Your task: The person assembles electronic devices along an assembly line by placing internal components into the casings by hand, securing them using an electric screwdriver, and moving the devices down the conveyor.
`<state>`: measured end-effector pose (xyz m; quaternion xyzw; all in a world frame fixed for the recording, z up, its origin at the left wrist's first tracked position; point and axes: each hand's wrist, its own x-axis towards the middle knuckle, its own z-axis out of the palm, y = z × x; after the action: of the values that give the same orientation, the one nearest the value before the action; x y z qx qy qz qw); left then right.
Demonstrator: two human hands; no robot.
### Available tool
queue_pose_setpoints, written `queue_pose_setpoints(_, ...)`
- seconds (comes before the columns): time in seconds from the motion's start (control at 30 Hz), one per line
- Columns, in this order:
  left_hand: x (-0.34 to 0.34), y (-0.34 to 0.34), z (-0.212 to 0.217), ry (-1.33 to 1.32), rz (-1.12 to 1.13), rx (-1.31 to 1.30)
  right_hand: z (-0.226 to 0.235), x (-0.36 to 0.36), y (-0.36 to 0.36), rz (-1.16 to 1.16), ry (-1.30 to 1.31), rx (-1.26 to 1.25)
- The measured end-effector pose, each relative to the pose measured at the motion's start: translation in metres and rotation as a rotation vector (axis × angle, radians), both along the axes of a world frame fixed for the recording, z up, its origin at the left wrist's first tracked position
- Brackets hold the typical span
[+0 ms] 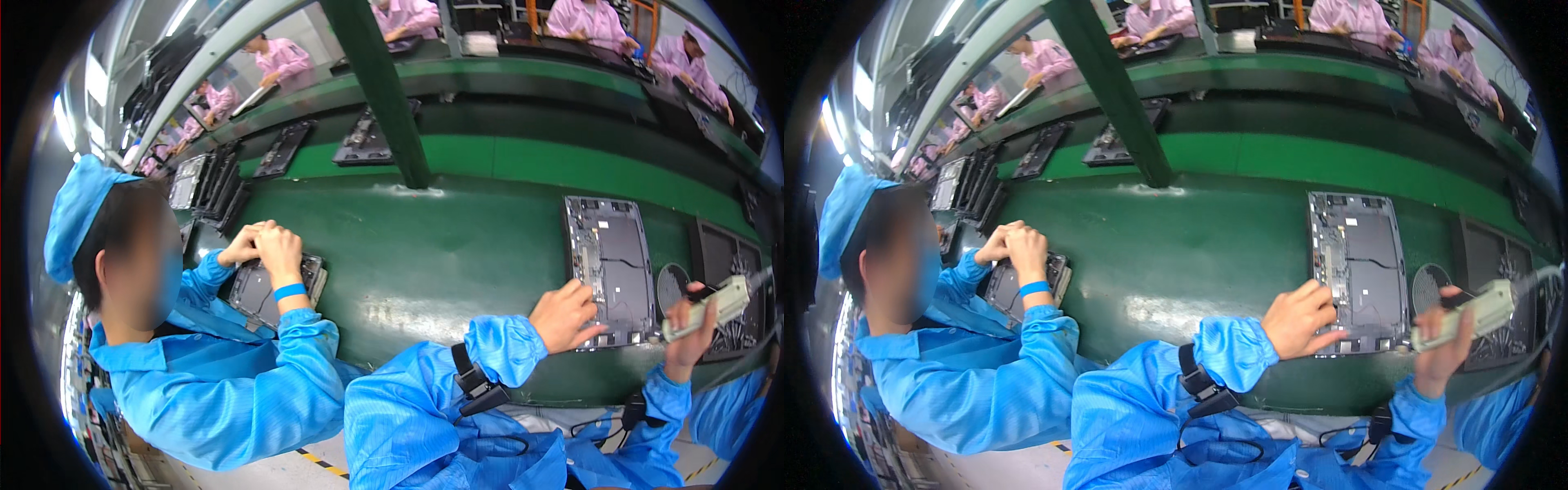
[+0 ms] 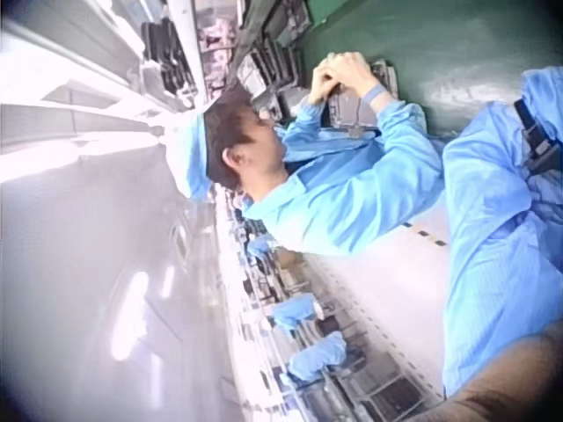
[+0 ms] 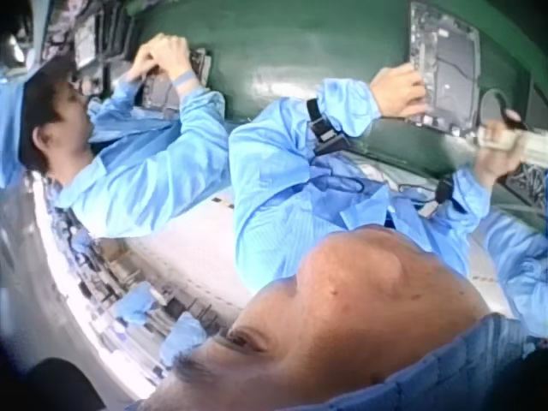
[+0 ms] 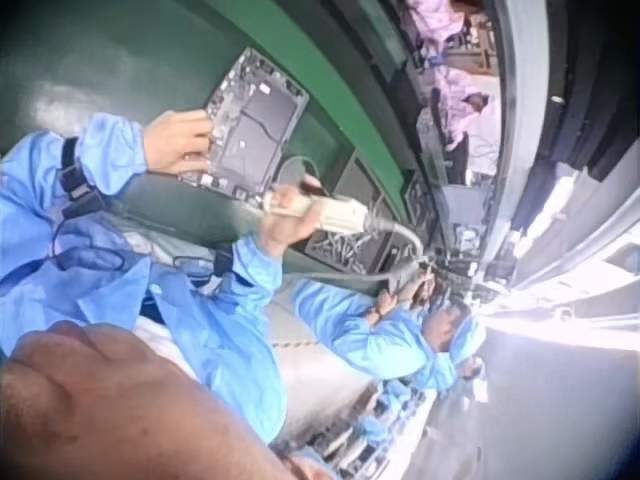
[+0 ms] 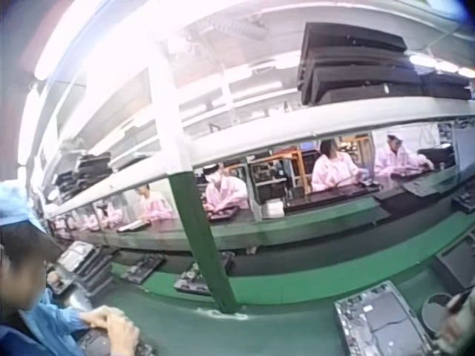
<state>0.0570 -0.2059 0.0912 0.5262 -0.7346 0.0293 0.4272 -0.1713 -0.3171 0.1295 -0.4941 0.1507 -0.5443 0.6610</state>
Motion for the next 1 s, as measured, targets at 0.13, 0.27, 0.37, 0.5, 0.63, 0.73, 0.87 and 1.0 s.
queue_pose_setpoints(0.13,-0.019,-0.007,0.006,-0.113,0.046,0.085,-0.01,-0.046,-0.032,-0.525,0.297,0.045)
queue_pose_setpoints(0.27,-0.032,-0.014,0.019,-0.194,0.13,0.358,-0.022,-0.06,-0.037,-0.581,0.574,-0.021)
queue_pose_setpoints(0.37,-0.029,-0.005,0.023,-0.151,0.167,0.253,-0.041,-0.072,-0.032,-0.519,0.578,-0.04)
queue_pose_setpoints(0.5,-0.006,0.011,0.032,-0.176,0.222,0.254,-0.048,-0.087,-0.011,-0.493,0.733,-0.134)
queue_pose_setpoints(0.63,0.011,0.016,0.035,0.003,0.359,0.388,-0.064,-0.103,0.001,-0.639,0.779,-0.139)
queue_pose_setpoints(0.73,0.018,0.011,0.021,0.052,0.21,0.697,-0.062,-0.104,0.017,-0.626,0.915,-0.116)
queue_pose_setpoints(0.87,0.016,0.012,0.012,0.224,0.197,0.651,-0.043,-0.039,0.045,-0.258,0.991,0.046)
queue_pose_setpoints(1.0,0.018,0.014,0.007,0.313,0.189,0.663,-0.026,-0.007,0.05,-0.125,0.79,0.229)
